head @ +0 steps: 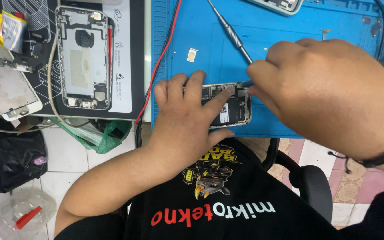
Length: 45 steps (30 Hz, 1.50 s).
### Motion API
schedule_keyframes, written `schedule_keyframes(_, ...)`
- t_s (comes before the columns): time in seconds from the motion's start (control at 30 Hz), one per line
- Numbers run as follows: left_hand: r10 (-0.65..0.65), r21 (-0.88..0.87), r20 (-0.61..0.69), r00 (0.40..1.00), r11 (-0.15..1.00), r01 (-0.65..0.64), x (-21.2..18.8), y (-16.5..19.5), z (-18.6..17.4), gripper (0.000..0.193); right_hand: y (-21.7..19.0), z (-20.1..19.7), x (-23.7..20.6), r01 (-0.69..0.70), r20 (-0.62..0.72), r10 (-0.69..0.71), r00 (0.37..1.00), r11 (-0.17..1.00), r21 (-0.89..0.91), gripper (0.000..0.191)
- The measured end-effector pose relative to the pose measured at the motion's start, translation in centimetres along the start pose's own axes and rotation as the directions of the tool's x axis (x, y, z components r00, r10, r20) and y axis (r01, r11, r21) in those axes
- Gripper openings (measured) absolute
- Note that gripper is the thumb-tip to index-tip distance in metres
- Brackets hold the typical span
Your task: The person repairs a disassembled smartphone on a blue repair mat. They use a screwdriver to unscrew and pry at the phone's internals, press and reposition the battery, and handle small components and connectors while working on the open device.
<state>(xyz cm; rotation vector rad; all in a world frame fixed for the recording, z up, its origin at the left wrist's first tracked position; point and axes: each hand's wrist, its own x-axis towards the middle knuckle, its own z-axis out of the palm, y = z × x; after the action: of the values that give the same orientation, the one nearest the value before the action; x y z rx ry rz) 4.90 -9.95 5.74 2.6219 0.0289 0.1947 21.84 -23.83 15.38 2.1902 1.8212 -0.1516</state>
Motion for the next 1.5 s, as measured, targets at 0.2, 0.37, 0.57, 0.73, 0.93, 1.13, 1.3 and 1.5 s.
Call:
schedule_keyframes(0.2,0.004,0.011,0.005,1.000,1.000,-0.004,0.1,0.0,-0.1,0.073,0.2,-0.1,0.1,-0.015,0.025,0.016,1.000,0.999,-0.033,0.030)
schedule_keyframes(0.37,-0.011,0.003,0.019,1.000,1.000,0.011,0.1,0.1,0.0,0.073,0.4,0.1,0.0,-0.033,0.090,0.028,0.996,0.998,0.055,0.022)
schedule_keyframes(0.57,-0.011,0.011,0.018,1.000,1.000,0.011,0.1,0.1,-0.1,0.073,0.6,0.3,-0.3,-0.066,0.072,0.050,0.996,0.970,0.235,0.038)
schedule_keyframes(0.73,-0.008,0.003,0.005,1.000,1.000,0.008,0.1,0.2,0.0,0.071,0.9,0.5,-0.9,0.007,-0.079,0.022,0.997,0.935,0.353,0.017)
schedule_keyframes(0.93,-0.027,-0.062,-0.033,0.999,0.998,0.025,-0.1,0.2,-0.1,0.065,2.0,1.2,-2.2,-0.036,-0.172,0.118,0.978,0.907,0.420,0.011)
schedule_keyframes(1.13,-0.025,-0.040,-0.026,0.999,0.999,0.024,0.0,0.3,0.0,0.064,1.9,2.5,-2.4,-0.038,-0.183,0.131,0.974,0.897,0.440,0.014)
schedule_keyframes(1.3,-0.027,-0.045,-0.016,1.000,0.999,0.026,0.0,0.4,0.0,0.062,1.9,2.5,-2.5,-0.055,-0.185,0.161,0.969,0.878,0.475,0.013)
schedule_keyframes(1.5,-0.047,-0.088,-0.050,0.998,0.995,0.042,0.0,0.2,0.1,0.059,2.0,2.3,-3.3,-0.126,-0.148,0.224,0.963,0.863,0.489,0.012)
